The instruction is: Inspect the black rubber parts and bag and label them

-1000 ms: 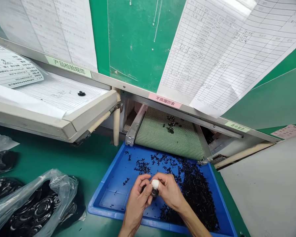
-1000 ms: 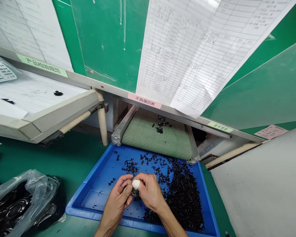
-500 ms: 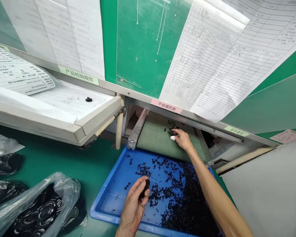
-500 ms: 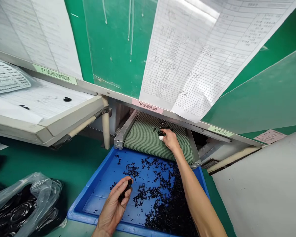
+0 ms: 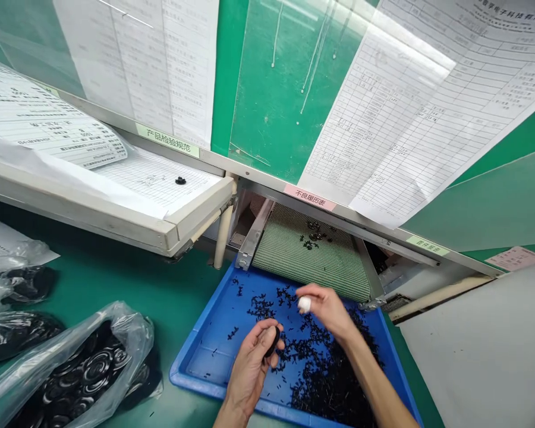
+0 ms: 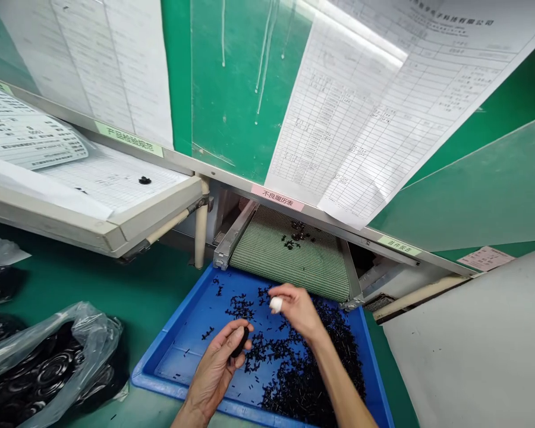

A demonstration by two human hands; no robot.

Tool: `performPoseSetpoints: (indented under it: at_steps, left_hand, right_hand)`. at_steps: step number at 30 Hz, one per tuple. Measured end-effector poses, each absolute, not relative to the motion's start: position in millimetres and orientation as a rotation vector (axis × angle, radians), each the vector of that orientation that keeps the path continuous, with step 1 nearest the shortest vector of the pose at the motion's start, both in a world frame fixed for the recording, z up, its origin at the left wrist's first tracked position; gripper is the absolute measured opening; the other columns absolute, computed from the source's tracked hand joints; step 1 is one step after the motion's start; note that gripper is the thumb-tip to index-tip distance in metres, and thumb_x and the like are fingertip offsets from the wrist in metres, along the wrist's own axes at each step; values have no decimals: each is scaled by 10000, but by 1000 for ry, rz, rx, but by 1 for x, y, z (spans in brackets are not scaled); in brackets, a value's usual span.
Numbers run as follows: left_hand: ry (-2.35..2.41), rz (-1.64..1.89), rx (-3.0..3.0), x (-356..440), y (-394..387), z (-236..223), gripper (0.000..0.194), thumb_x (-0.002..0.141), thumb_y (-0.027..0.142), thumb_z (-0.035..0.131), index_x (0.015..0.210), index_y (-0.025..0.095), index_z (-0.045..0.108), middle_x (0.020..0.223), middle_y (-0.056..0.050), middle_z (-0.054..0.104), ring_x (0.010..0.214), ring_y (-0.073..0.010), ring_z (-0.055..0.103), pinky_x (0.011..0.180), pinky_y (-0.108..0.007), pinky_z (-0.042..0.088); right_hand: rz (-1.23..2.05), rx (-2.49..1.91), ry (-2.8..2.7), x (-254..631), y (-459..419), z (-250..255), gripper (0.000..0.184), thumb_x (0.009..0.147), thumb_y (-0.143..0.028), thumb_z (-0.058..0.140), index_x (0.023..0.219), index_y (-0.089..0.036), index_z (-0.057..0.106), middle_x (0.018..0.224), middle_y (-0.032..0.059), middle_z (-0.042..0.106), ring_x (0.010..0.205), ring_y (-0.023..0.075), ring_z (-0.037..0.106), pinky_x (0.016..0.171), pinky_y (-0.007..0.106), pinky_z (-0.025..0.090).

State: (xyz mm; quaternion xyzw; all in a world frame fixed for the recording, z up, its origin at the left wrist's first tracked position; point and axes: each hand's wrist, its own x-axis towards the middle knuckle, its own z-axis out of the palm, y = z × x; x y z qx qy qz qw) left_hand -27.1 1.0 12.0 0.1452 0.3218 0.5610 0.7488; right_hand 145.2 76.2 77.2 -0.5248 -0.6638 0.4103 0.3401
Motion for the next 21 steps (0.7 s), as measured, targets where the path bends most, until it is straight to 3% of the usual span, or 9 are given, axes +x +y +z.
performPoseSetpoints:
  at_steps: [3,6,11,15,21]
  left_hand:
    - [736,1224,408,-22,0,10,431,682,432,768,980,154,627,752,-15,605,577,-78,515,391,-152,321]
    - [770,1198,514,-19,-1,6,426,696,457,749,952,145,613,607,26,554,456,-44,410,385,-153,270]
    - [796,1186,616,-18,0,3,355,781,477,659,835,127,625,565,25,541,452,-46,407,449,-172,308]
    - [837,1195,610,-17,1,4,360,765,495,665,784,138,633,552,34,518,464,-61,401,464,-186,320]
    - [794,1160,636,-19,-1,6,347,796,477,638,828,132,653,602,6,557,526,-89,457,521,-208,364]
  right_hand:
    - [1096,-1350,-1742,120,40,62,207,792,-219,555,925,-191,712,718,8,640,557,113,572,536,237,496]
    - [995,-1343,-1839,110,23,58,246,866,-205,483,951,-209,714,772,19,621,574,107,570,552,227,483]
    - [905,-1314,-2168,117,14,74,303,894,-144,444,1070,-233,674,868,27,599,739,135,586,698,249,479]
    - [751,-1362,-2377,119,12,83,353,893,-115,427,1164,-248,610,924,40,589,841,165,562,769,270,444]
    - [685,-1366,-2270,111,19,70,248,904,-137,419,898,-203,658,755,8,601,707,137,546,676,236,403]
